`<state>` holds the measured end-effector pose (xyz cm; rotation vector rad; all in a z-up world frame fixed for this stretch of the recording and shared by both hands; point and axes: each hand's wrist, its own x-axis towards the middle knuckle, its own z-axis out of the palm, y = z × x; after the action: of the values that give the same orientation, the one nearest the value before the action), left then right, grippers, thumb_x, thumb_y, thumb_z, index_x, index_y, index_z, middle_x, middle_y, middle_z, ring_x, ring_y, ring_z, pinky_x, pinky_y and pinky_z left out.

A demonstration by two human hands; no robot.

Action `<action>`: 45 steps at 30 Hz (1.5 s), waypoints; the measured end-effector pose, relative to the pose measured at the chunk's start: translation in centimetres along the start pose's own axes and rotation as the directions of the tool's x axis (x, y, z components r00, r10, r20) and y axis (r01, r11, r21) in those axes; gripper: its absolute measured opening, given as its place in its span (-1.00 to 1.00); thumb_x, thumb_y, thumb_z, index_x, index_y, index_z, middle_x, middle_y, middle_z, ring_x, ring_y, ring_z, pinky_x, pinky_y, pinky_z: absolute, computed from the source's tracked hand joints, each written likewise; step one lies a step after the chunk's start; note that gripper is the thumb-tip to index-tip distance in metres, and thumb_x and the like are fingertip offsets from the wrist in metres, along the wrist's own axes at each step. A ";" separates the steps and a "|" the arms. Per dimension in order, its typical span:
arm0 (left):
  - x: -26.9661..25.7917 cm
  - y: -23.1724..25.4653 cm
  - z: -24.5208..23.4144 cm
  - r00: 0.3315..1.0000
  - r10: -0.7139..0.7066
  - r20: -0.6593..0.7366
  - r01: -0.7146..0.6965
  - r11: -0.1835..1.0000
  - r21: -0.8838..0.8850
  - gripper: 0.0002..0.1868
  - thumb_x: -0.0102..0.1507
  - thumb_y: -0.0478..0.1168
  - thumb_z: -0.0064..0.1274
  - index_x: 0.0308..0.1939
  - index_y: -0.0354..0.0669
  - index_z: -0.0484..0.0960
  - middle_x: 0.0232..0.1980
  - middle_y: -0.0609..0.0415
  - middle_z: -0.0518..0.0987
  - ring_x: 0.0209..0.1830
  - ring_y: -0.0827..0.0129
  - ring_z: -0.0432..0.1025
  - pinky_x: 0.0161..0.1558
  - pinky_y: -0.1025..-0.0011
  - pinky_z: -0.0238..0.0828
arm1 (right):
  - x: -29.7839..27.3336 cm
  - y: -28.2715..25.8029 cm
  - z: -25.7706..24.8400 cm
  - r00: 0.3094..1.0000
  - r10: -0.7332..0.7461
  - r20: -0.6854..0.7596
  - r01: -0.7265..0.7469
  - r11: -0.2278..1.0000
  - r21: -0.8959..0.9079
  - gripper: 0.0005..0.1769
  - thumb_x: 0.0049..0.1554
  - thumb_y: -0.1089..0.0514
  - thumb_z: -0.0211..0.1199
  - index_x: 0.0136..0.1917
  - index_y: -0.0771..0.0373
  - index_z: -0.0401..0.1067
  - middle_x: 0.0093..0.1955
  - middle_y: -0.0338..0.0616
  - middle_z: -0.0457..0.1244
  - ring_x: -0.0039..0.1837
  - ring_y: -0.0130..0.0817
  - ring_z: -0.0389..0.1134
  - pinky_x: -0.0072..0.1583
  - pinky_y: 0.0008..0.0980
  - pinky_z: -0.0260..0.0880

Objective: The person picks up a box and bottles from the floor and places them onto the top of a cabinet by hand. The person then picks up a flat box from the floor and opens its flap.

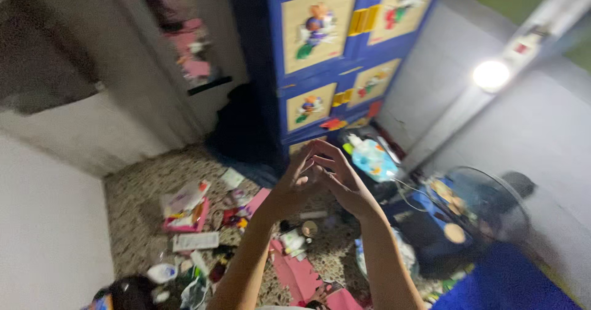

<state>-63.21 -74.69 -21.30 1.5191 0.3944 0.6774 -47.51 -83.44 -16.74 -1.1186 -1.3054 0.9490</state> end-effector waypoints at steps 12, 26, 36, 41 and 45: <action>-11.0 1.4 -13.8 0.979 -0.006 -0.204 0.028 0.994 0.107 -0.22 0.33 -0.12 0.11 0.58 0.09 0.07 0.63 -0.01 0.10 0.61 -0.01 0.08 0.35 -0.05 0.39 | 4.8 1.9 15.5 0.967 0.140 0.215 -0.198 0.940 0.279 -0.24 0.22 -0.14 0.19 0.57 0.15 0.09 0.35 -0.05 0.30 0.39 -0.32 0.32 0.35 -0.26 0.34; -17.1 1.6 -25.9 0.998 -0.014 -0.069 0.015 1.000 0.024 -0.37 0.44 -0.09 -0.04 0.56 -0.16 0.21 0.51 -0.02 0.35 0.48 0.25 0.28 0.45 0.22 0.24 | 6.1 2.5 29.0 0.989 0.148 0.002 -0.144 0.956 0.257 -0.41 0.28 -0.03 0.16 0.49 0.23 0.23 0.26 -0.14 0.36 0.37 -0.40 0.32 0.38 -0.34 0.28; -15.7 -7.2 -27.2 0.988 -0.036 -0.149 0.052 0.993 0.105 -0.37 0.41 -0.09 0.00 0.53 -0.13 0.23 0.49 0.00 0.34 0.49 0.29 0.26 0.39 0.24 0.26 | 7.8 11.3 28.5 0.995 0.095 0.003 -0.093 0.971 0.222 -0.47 0.30 0.01 0.15 0.44 0.29 0.26 0.34 -0.18 0.27 0.39 -0.40 0.28 0.38 -0.31 0.29; -14.1 -21.2 -27.8 0.953 -0.116 -0.279 0.146 0.985 0.090 -0.43 0.37 -0.07 0.02 0.44 -0.14 0.35 0.30 -0.02 0.54 0.26 0.28 0.50 0.19 0.32 0.50 | 7.8 23.4 27.9 0.992 0.125 -0.023 -0.114 0.953 0.280 -0.49 0.32 0.02 0.16 0.46 0.29 0.29 0.24 -0.11 0.32 0.30 -0.36 0.30 0.33 -0.31 0.30; -13.4 -32.5 -28.0 0.957 0.144 -0.252 -0.125 0.988 0.087 -0.42 0.37 -0.11 0.07 0.42 -0.19 0.29 0.31 -0.05 0.50 0.23 0.30 0.44 0.17 0.36 0.46 | 6.9 33.2 27.7 0.989 0.149 -0.006 -0.143 0.962 0.232 -0.48 0.29 0.05 0.17 0.46 0.24 0.26 0.19 -0.10 0.34 0.31 -0.40 0.31 0.33 -0.35 0.29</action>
<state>-85.83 -58.83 -56.73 1.5384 0.5187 0.9834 -72.07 -66.85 -48.99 -1.0511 -1.0731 1.1621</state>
